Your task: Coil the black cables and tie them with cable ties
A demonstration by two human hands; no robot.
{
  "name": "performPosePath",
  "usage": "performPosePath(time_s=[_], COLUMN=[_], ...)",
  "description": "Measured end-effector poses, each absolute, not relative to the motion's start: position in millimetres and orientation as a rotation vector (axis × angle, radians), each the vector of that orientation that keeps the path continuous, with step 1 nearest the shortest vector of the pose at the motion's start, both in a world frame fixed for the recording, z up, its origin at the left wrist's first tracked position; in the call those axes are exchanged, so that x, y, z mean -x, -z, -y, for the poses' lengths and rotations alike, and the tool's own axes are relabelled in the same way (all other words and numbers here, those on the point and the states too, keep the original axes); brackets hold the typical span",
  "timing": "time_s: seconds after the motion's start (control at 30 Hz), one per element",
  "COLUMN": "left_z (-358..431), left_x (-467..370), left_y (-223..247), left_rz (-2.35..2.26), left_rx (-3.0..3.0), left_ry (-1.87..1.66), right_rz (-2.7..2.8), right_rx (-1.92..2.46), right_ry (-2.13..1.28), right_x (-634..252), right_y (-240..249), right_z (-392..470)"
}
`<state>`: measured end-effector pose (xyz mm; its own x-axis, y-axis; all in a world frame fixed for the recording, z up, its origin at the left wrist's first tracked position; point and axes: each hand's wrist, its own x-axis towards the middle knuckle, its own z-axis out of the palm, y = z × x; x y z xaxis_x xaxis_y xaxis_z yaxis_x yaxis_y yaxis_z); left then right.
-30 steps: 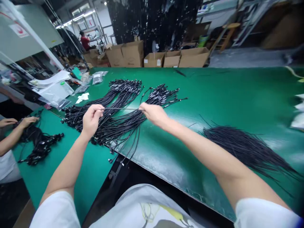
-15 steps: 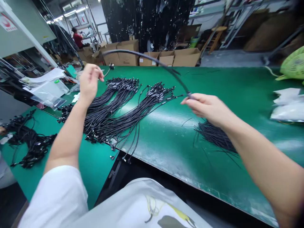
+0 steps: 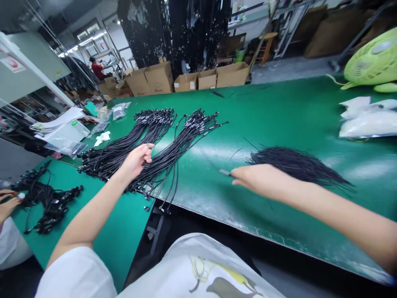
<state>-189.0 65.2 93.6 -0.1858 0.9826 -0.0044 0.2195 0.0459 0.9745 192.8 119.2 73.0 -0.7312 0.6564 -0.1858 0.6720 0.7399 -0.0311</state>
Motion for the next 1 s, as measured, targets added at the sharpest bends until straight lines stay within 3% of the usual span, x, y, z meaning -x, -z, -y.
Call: performPosePath(time_s=[0.1, 0.23, 0.37, 0.57, 0.67, 0.77, 0.9, 1.0], left_z=[-51.7, -31.5, -25.4, -39.1, -53.6, -58.1, -43.8, -39.0], left_x=[119.1, 66.9, 70.7, 86.7, 69.2, 42.8, 19.7, 10.8], left_y=[-84.3, -73.2, -78.9, -96.4, -78.4, -53.1, -39.9, -39.5], left_rz=[-1.327, -1.165, -0.932, -0.755, -0.916, -1.092, -1.057, -0.982], left_rx=[-1.444, -1.518, -1.188, -0.757, -0.909, -1.323, -1.649, -1.449], left_ry=[-1.099, -0.846, -0.784, -1.295, -1.352, -1.142, -0.776, -0.86], right_rz=[-3.011, -3.101, -3.088, -3.188, -3.164, -3.15, -3.299, -3.399], right_rx=[-0.773, -1.176, -1.48, -1.377, -0.936, -0.557, -0.839, -1.26], right_ry=[0.215, -0.103, -0.166, -0.13, 0.112, 0.425, 0.938, 1.347], right_x=[-168.1, -171.1, -215.3, -231.1, -202.9, -183.8, -185.0, -185.2], right_y=[-88.2, -113.7, -100.6, -39.4, -29.0, -41.0, -56.0, -43.6], right_z=[-88.7, -104.6, -154.3, -146.5, -99.5, -68.5, -77.6, -92.6])
